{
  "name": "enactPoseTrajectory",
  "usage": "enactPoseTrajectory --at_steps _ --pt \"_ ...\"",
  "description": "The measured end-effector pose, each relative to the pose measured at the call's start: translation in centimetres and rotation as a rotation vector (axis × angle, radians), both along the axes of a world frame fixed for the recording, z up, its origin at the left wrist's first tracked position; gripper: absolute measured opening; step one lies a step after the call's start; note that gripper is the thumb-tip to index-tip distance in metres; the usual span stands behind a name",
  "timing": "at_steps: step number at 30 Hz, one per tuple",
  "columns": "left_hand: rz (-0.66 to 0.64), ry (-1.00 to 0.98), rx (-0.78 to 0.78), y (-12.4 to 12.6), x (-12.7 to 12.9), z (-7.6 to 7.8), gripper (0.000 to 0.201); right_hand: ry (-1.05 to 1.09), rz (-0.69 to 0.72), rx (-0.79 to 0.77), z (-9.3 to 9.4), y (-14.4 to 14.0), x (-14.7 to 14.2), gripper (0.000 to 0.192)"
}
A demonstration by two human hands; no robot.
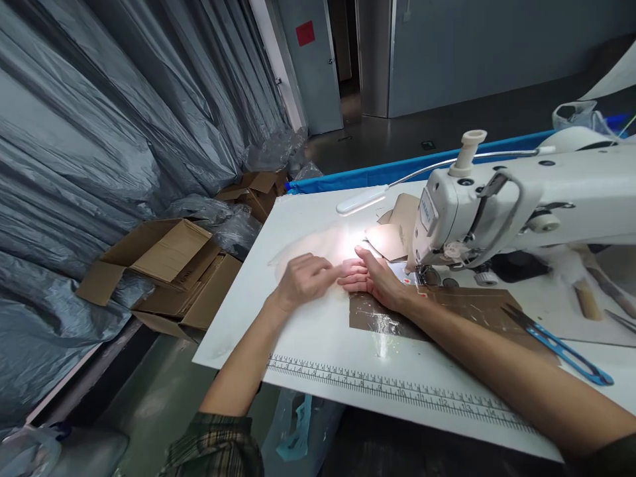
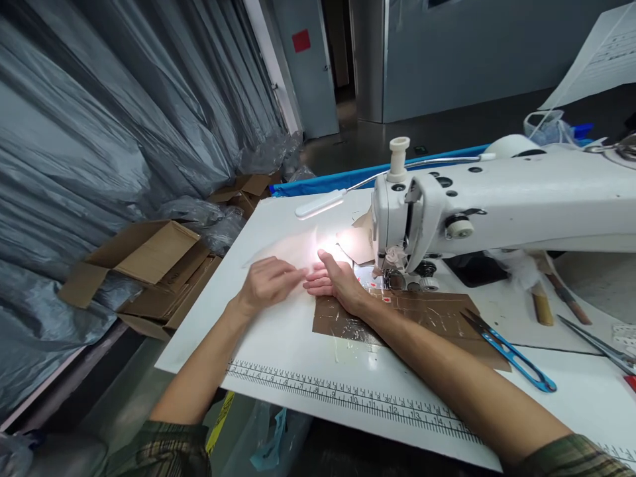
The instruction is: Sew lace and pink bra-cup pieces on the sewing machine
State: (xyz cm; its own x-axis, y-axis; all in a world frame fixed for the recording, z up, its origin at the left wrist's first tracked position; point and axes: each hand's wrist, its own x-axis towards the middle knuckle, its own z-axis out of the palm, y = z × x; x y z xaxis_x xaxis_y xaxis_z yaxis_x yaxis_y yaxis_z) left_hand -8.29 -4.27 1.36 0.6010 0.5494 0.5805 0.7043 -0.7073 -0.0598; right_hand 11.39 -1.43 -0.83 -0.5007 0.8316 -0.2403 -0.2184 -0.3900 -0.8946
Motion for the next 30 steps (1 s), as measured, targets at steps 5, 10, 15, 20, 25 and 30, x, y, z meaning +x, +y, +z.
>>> enactPoseTrajectory --at_steps 5,10,15,20,25,30 --pt "0.003 -0.168 -0.148 -0.2 1.1 -0.3 0.025 0.071 -0.024 -0.080 0.3 0.2 -0.1 0.021" --pt "0.336 -0.303 -0.313 0.9 -0.9 -1.2 0.029 0.009 -0.090 -0.100 0.5 0.0 -0.5 0.013" --pt "0.418 -0.210 -0.429 1.4 -0.8 -2.0 0.022 -0.056 0.051 -0.128 2.0 -2.0 1.1 0.018" --pt "0.371 -0.196 -0.359 2.1 -1.1 -2.5 0.023 -0.113 0.575 -0.056 2.2 -5.0 7.7 0.025" --pt "0.241 -0.110 -0.295 3.8 -2.9 -2.3 0.023 -0.255 0.595 -0.035 1.4 -5.4 14.5 0.034" --pt "0.178 -0.003 -0.329 4.6 -3.7 -0.7 0.023 -0.304 0.409 0.065 1.1 -4.1 16.4 0.021"
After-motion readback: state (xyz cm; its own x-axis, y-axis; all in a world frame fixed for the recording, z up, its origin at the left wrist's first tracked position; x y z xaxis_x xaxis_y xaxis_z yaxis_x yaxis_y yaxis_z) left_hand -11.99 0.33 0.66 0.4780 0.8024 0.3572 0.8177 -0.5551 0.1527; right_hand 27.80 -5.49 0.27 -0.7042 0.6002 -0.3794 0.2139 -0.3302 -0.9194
